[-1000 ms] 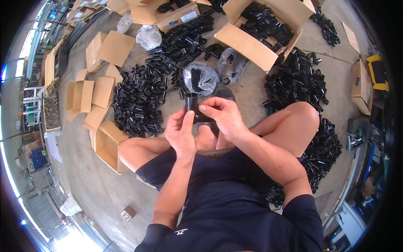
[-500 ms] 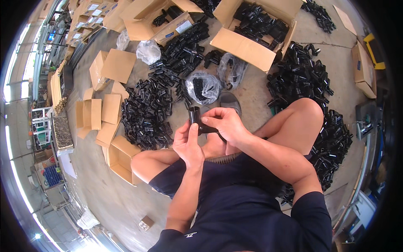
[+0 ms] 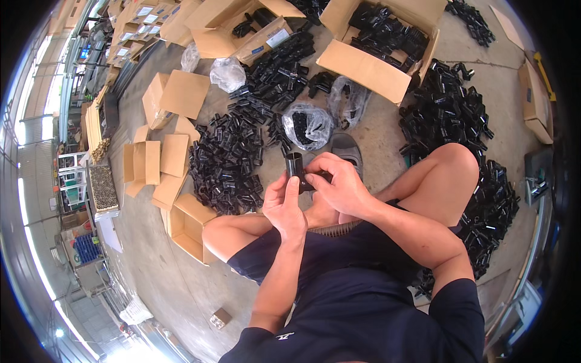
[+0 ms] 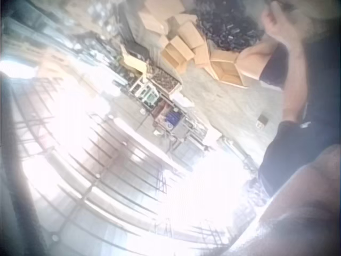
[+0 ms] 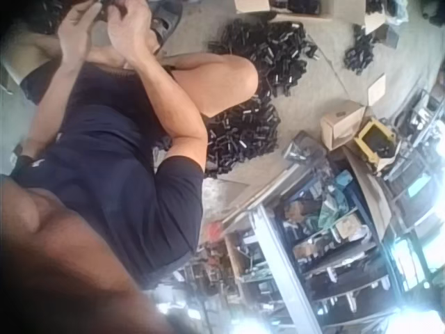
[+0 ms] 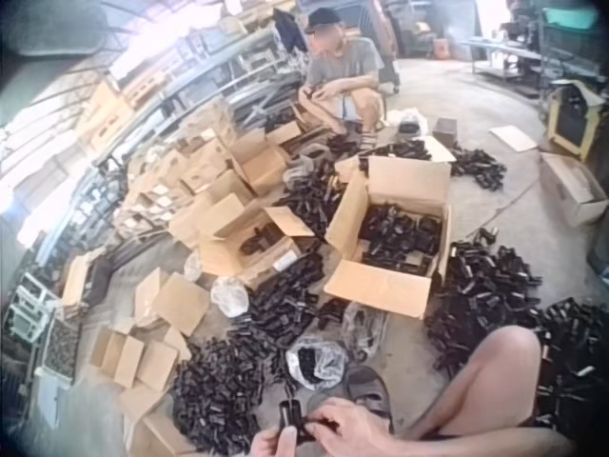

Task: The person sits on the floor and assembles small black metal components by inserting one piece into another and placing the assembled units into a plastic bag.

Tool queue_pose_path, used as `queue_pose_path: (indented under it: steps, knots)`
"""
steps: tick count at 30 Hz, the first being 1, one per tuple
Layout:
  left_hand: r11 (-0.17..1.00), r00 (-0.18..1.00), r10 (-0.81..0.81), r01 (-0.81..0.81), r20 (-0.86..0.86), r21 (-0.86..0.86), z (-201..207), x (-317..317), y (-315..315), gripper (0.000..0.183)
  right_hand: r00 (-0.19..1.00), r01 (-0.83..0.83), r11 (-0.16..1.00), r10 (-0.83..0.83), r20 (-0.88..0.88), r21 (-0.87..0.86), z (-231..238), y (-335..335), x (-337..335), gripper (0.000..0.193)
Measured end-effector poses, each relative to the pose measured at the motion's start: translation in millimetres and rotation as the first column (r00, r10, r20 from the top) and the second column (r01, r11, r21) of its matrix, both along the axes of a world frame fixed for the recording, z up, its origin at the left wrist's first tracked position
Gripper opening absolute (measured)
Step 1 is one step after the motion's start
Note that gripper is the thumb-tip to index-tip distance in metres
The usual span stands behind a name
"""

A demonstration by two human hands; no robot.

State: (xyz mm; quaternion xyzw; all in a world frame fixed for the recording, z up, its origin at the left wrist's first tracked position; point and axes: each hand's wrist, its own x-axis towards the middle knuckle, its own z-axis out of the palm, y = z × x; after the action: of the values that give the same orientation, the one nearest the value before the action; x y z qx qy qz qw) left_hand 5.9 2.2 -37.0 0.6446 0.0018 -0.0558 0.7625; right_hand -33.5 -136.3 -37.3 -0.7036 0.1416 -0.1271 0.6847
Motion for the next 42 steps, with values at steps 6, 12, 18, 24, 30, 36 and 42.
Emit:
queue_pose_path:
  steps: [6,12,18,24,30,36,42]
  knots:
    - [1.000,1.000,-0.020,0.020,0.020,-0.019,7.8,-3.7,-2.8,0.018,0.999,-0.030,0.999,0.031,-0.010,0.020,5.7,-9.3,1.5,0.013]
    - [1.000,0.999,-0.024,0.023,0.030,0.009,5.8,-2.4,-2.6,0.020,0.998,-0.054,0.984,0.059,-0.021,0.167,7.8,-9.6,0.8,0.011]
    - [0.998,0.999,-0.022,0.020,0.031,0.056,15.9,-5.2,-5.4,0.020,0.994,-0.080,0.991,0.088,-0.071,0.108,12.8,-12.3,1.8,0.011]
    - [0.999,0.999,-0.033,0.033,0.019,0.035,16.7,-1.5,-9.8,0.021,0.999,-0.017,0.970,0.010,0.031,0.241,2.1,-7.8,2.4,0.016]
    - [0.999,0.999,-0.036,0.035,0.039,0.004,18.0,-1.8,-4.3,0.020,0.999,-0.048,0.979,0.050,-0.003,0.200,4.4,-10.2,3.7,0.014]
    - [0.995,0.997,-0.050,0.045,0.053,0.087,17.7,-1.9,-5.2,0.020,1.000,-0.022,0.997,0.022,-0.002,0.071,7.4,-8.7,3.2,0.012]
    - [0.995,0.990,-0.099,0.100,0.096,0.001,26.2,2.0,-7.4,0.019,0.997,-0.050,0.930,0.023,0.078,0.363,13.8,-4.2,3.9,0.015]
